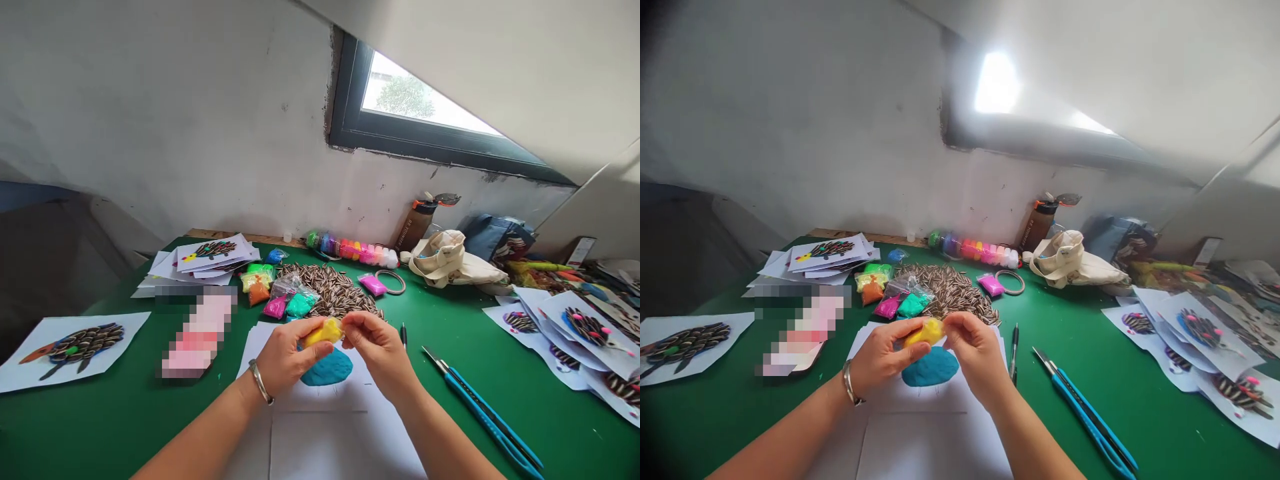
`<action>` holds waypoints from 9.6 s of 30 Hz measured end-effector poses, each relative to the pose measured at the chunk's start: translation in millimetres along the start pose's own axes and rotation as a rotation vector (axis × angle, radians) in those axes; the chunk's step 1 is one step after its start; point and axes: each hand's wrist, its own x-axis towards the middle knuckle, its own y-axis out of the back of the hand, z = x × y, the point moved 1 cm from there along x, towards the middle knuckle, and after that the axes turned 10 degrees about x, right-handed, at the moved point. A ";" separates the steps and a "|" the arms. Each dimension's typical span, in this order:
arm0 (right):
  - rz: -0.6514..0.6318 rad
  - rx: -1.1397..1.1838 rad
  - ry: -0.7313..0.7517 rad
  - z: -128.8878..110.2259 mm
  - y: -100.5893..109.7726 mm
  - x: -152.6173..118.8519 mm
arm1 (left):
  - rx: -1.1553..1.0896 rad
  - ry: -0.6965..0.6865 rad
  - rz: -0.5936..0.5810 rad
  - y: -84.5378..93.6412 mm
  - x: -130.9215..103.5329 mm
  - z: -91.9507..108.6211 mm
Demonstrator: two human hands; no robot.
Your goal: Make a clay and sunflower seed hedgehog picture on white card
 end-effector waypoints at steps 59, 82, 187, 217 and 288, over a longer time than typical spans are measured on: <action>-0.367 -0.328 0.054 -19.0 3.8 -8.2 | -0.470 0.210 -0.408 -3.1 3.0 -0.3; -0.321 -0.679 0.353 -17.5 -0.1 -12.6 | -0.531 0.245 -0.445 -5.4 2.3 -1.1; -0.119 -0.410 0.152 -8.4 -5.6 -12.7 | -0.474 0.346 -0.270 -9.7 5.6 4.1; -0.163 -0.446 0.112 -15.5 -1.3 -10.5 | -0.649 0.416 -0.247 -13.9 4.4 -4.5; -0.312 -0.468 0.107 -14.3 -2.7 -12.0 | -0.715 0.450 -0.350 -17.6 2.1 1.8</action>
